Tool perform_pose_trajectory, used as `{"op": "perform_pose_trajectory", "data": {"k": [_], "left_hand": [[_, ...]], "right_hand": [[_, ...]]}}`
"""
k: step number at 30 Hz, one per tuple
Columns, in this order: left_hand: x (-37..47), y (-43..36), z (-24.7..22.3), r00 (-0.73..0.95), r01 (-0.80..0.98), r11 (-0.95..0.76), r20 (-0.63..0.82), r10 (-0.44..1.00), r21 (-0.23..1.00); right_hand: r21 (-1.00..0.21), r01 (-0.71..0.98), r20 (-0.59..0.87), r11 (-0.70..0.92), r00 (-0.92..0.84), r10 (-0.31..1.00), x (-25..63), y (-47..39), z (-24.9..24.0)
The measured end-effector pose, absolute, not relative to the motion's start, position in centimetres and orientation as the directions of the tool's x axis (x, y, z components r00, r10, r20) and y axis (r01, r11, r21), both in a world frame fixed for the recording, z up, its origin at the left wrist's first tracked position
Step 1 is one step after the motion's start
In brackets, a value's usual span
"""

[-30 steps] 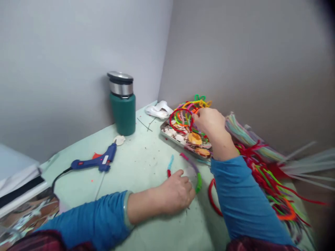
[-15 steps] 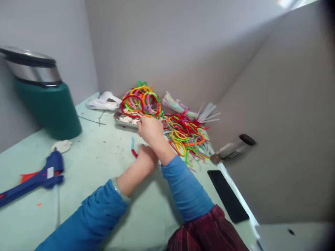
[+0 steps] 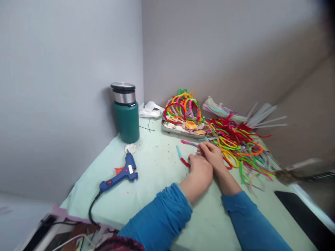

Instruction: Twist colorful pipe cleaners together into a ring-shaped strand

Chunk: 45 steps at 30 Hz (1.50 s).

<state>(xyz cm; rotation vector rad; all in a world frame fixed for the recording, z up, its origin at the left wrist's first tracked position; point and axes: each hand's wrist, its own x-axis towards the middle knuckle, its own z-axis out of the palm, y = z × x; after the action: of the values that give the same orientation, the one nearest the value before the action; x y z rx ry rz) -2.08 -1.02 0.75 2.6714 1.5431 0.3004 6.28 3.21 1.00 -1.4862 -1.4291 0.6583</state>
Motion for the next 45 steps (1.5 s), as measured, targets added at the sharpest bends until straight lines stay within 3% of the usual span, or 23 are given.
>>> {"op": "perform_pose_trajectory", "data": {"k": [5, 13, 17, 21, 24, 29, 33, 37, 40, 45], "left_hand": [[-1.9, -1.4, 0.3, 0.485, 0.854, -0.509, 0.19, 0.854, 0.108], [-2.0, -1.3, -0.1, 0.539, 0.832, -0.555, 0.211, 0.815, 0.018], [-2.5, -1.9, 1.0, 0.517, 0.851, -0.525, 0.146, 0.844, 0.022], [-3.3, -3.0, 2.3, 0.482, 0.868, -0.496, 0.227, 0.846, 0.004], [-4.0, -3.8, 3.1, 0.447, 0.884, -0.467, 0.295, 0.844, -0.004], [-4.1, -4.9, 3.5, 0.463, 0.876, -0.481, 0.346, 0.816, -0.038], [-3.8, -4.8, 2.8, 0.523, 0.844, -0.535, 0.281, 0.805, -0.037], [-3.9, -4.4, 2.0, 0.562, 0.824, -0.565, 0.196, 0.804, -0.043], [-4.1, -4.3, 1.9, 0.561, 0.824, -0.566, 0.18, 0.808, -0.032], [-4.0, -4.3, 2.0, 0.558, 0.826, -0.563, 0.156, 0.815, -0.011]], "right_hand": [[-0.964, 0.245, 0.164, 0.104, 0.241, 0.957, 7.0, 3.6, -0.7], [-0.951, 0.255, 0.225, 0.174, 0.186, 0.957, 7.4, 3.8, -1.7], [-0.882, 0.417, 0.332, 0.219, 0.219, 0.918, 7.5, 2.4, -1.2], [-0.671, 0.686, 0.515, 0.282, 0.157, 0.843, 8.7, -0.1, -0.4], [-0.588, 0.76, 0.567, 0.278, 0.142, 0.811, 10.4, -1.4, 0.2], [-0.605, 0.783, 0.568, 0.146, 0.296, 0.768, 13.5, -1.7, 0.5], [-0.549, 0.835, 0.617, 0.032, 0.379, 0.69, 16.0, -1.2, 0.9], [-0.462, 0.851, 0.612, -0.248, 0.509, 0.606, 18.3, -1.0, 0.9], [-0.399, 0.815, 0.481, -0.421, 0.577, 0.66, 19.4, -0.7, 0.0], [-0.282, 0.862, 0.418, -0.421, 0.506, 0.754, 19.9, -0.2, -1.9]]}}
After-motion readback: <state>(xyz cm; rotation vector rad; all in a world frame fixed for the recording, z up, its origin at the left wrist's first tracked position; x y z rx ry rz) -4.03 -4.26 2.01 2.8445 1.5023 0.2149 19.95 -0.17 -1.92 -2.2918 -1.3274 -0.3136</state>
